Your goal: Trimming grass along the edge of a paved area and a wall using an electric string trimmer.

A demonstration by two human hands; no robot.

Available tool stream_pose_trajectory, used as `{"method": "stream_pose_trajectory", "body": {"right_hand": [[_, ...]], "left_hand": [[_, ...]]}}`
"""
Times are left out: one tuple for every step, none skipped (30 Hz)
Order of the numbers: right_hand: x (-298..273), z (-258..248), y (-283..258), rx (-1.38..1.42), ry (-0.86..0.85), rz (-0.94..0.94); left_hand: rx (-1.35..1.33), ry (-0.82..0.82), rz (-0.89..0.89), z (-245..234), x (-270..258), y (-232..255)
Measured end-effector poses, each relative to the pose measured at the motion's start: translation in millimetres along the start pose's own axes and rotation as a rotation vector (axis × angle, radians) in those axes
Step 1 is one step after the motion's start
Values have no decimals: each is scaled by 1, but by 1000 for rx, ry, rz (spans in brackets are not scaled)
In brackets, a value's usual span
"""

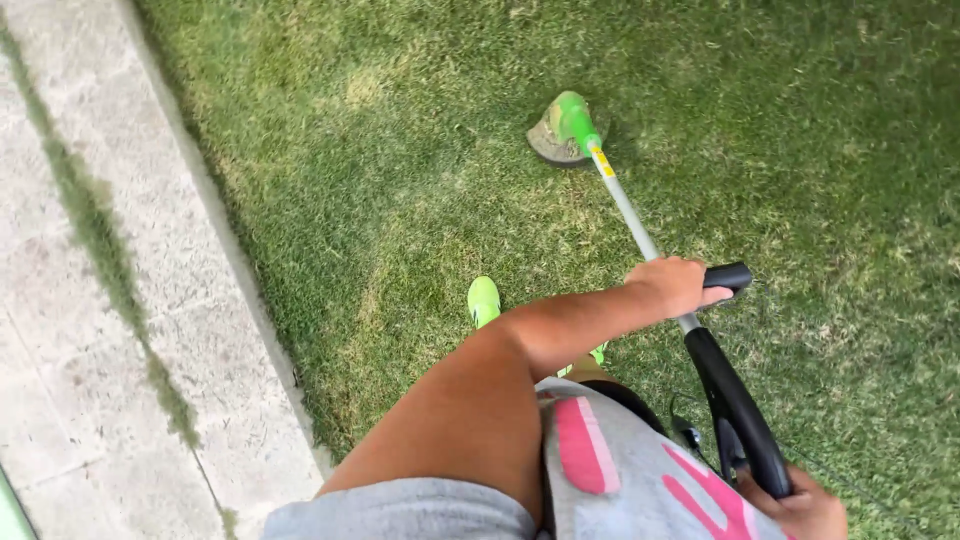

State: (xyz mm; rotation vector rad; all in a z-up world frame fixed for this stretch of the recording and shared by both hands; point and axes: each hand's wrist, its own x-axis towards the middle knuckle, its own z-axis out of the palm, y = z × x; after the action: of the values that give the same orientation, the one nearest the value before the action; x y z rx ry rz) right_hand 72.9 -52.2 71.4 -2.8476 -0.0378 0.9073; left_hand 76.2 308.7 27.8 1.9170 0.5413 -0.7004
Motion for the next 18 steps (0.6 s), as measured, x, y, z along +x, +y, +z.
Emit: {"method": "stream_pose_trajectory", "body": {"right_hand": [[4,1,2,-89,-14,-85],[6,1,-9,-103,-17,-97],[8,2,-21,-123,-63,-100],[13,3,-35,-139,-103,-107],[6,-1,-47,-149,-100,-123],[-1,-4,-59,-195,-62,-128],[-8,-8,-70,-241,-23,-134],[-13,-11,-81,-251,-17,-142],[-17,-15,-92,-200,-29,-130],[-21,-19,-103,-149,-40,-119],[-20,-21,-101,-157,-34,-127],[-17,-20,-102,-178,-27,-137],[-14,-18,-102,-199,-19,-146],[-15,-16,-115,-210,-18,-153],[-16,-13,-127,-180,-99,-144],[-17,-9,-138,-143,-174,-129],[-10,-11,-137,-147,-169,-129],[-5,-10,-134,-181,-208,-151]], "left_hand": [[-43,23,-26,-6,-14,-9],[-58,31,-32,-9,-18,-22],[-75,64,-29,-11,-22,-34],[-86,102,-22,-18,-24,-46],[-97,118,-24,-21,-31,-51],[-126,154,-31,-25,-39,-56],[-155,190,-38,-28,-47,-62],[-165,198,-35,-35,-54,-63],[-181,187,-46,-43,-60,-63],[-196,177,-55,-51,-65,-63],[-206,185,-52,-49,-68,-66],[-200,187,-43,-49,-71,-72],[-194,189,-33,-49,-74,-77],[-205,194,-34,-50,-83,-86],[-230,183,-80,-50,-92,-95],[-246,169,-120,-52,-100,-103],[-250,171,-114,-48,-112,-110],[-317,191,-127,-44,-123,-117]]}}
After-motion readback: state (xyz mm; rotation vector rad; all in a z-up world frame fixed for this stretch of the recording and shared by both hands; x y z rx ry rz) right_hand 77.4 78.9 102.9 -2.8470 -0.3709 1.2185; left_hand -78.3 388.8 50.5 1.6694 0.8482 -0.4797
